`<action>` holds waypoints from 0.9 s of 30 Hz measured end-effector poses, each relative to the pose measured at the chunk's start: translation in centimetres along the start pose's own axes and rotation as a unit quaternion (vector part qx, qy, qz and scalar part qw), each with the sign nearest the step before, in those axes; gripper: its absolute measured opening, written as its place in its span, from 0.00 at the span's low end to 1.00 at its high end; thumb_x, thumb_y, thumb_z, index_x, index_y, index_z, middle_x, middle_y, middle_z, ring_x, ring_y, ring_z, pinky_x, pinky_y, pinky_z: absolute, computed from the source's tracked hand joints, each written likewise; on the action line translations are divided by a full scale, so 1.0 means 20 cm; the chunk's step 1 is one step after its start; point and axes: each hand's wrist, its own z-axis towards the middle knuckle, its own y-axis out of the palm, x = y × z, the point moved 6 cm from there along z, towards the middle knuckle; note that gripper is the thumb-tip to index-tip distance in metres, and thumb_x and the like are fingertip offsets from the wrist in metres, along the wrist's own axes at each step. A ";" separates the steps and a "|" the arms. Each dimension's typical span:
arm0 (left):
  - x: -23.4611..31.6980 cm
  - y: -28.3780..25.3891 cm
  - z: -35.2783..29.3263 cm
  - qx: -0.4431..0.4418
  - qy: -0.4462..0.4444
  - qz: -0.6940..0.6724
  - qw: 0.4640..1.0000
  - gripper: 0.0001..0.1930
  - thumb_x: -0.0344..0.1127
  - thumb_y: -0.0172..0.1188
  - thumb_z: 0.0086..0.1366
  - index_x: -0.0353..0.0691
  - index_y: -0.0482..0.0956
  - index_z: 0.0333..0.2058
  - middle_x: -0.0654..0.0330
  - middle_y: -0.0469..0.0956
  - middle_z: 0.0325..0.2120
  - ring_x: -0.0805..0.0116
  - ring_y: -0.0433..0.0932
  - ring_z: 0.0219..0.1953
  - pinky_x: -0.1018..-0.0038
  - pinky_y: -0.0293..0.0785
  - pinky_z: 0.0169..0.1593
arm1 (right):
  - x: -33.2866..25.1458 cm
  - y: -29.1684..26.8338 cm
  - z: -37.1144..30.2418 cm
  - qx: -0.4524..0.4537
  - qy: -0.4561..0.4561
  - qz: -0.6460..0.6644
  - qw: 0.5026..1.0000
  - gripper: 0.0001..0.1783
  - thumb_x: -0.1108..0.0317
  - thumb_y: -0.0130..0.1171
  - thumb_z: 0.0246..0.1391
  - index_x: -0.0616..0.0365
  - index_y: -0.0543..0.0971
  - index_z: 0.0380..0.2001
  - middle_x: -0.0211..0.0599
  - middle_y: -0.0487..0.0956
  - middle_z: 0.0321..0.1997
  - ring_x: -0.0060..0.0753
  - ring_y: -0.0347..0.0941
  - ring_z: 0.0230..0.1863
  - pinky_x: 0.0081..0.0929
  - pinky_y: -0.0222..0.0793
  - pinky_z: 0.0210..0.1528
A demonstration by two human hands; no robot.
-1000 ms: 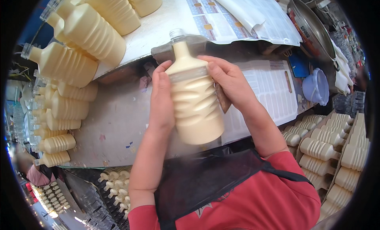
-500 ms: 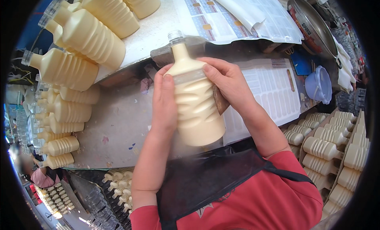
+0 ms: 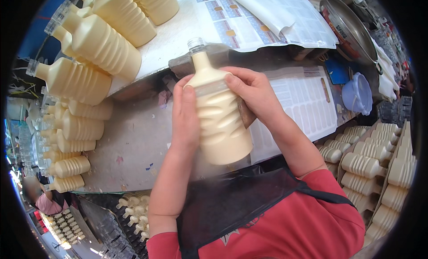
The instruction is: The person repeatedly picks up cream-colored plastic bottles, peels labels from a sheet, and applies them to the bottle bodies. They smooth each label by hand and place the labeled bottles into a green tray. The process is repeated for multiple bottles.
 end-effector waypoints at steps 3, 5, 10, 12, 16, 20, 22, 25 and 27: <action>0.01 0.01 0.00 -0.008 -0.002 0.001 1.000 0.23 0.46 0.39 0.82 0.34 0.67 0.62 0.52 0.76 0.53 0.66 0.77 0.54 0.68 0.75 0.59 | 0.00 0.00 0.01 -0.004 -0.023 -0.009 1.000 0.21 0.61 0.58 0.70 0.66 0.80 0.56 0.32 0.83 0.48 0.18 0.77 0.49 0.21 0.74 0.52; 0.02 0.02 0.00 -0.005 -0.005 -0.012 1.000 0.22 0.46 0.39 0.82 0.34 0.67 0.62 0.52 0.77 0.53 0.66 0.77 0.54 0.68 0.75 0.59 | -0.01 -0.07 0.01 0.014 0.027 0.006 1.000 0.19 0.61 0.56 0.71 0.65 0.81 0.54 0.30 0.83 0.46 0.17 0.76 0.48 0.20 0.74 0.51; 0.05 0.04 -0.01 -0.013 -0.031 -0.084 0.996 0.22 0.45 0.39 0.82 0.36 0.66 0.63 0.54 0.77 0.53 0.66 0.78 0.53 0.67 0.75 0.59 | -0.12 -0.16 -0.04 0.051 -0.028 0.082 0.995 0.13 0.68 0.56 0.68 0.62 0.80 0.51 0.29 0.83 0.44 0.16 0.76 0.45 0.19 0.73 0.49; 0.03 0.04 -0.01 -0.019 -0.047 -0.055 0.997 0.21 0.45 0.39 0.82 0.38 0.66 0.63 0.54 0.77 0.53 0.66 0.78 0.53 0.67 0.75 0.59 | -0.18 -0.08 -0.10 0.063 -0.098 0.018 0.993 0.14 0.72 0.59 0.66 0.63 0.79 0.53 0.31 0.83 0.45 0.16 0.77 0.45 0.19 0.73 0.50; 0.04 0.04 -0.02 -0.021 -0.054 -0.072 0.996 0.22 0.46 0.39 0.82 0.39 0.65 0.64 0.54 0.77 0.53 0.66 0.78 0.54 0.66 0.76 0.59 | -0.26 -0.09 -0.18 0.205 -0.211 -0.238 0.925 0.11 0.76 0.63 0.61 0.61 0.84 0.47 0.33 0.85 0.43 0.17 0.78 0.43 0.20 0.75 0.45; 0.06 0.07 -0.04 -0.027 -0.064 -0.119 0.991 0.27 0.53 0.35 0.82 0.39 0.64 0.65 0.52 0.76 0.56 0.64 0.77 0.56 0.65 0.75 0.60 | -0.39 0.10 -0.33 0.142 -0.473 -0.423 0.760 0.15 0.81 0.66 0.48 0.57 0.86 0.40 0.37 0.86 0.39 0.35 0.83 0.37 0.29 0.77 0.40; 0.07 0.08 -0.05 -0.040 -0.066 -0.157 0.985 0.30 0.57 0.34 0.81 0.40 0.62 0.67 0.52 0.75 0.57 0.63 0.76 0.57 0.64 0.73 0.61 | -0.41 0.24 -0.37 0.072 -0.540 -0.441 0.713 0.17 0.76 0.66 0.41 0.56 0.85 0.39 0.37 0.85 0.39 0.37 0.83 0.37 0.32 0.76 0.38; 0.08 0.08 -0.06 -0.065 -0.060 -0.205 0.975 0.35 0.63 0.33 0.79 0.40 0.59 0.69 0.51 0.73 0.59 0.60 0.74 0.59 0.62 0.70 0.64 | -0.45 0.36 -0.39 0.055 -0.560 -0.471 0.679 0.16 0.72 0.64 0.42 0.58 0.84 0.39 0.34 0.83 0.38 0.35 0.82 0.37 0.32 0.74 0.37; 0.06 0.06 -0.06 -0.075 -0.064 -0.235 0.967 0.38 0.65 0.28 0.78 0.38 0.58 0.70 0.48 0.72 0.61 0.56 0.73 0.62 0.59 0.69 0.66 | -0.47 0.40 -0.39 0.093 -0.567 -0.503 0.646 0.14 0.71 0.62 0.43 0.59 0.82 0.38 0.32 0.80 0.35 0.32 0.80 0.37 0.31 0.72 0.37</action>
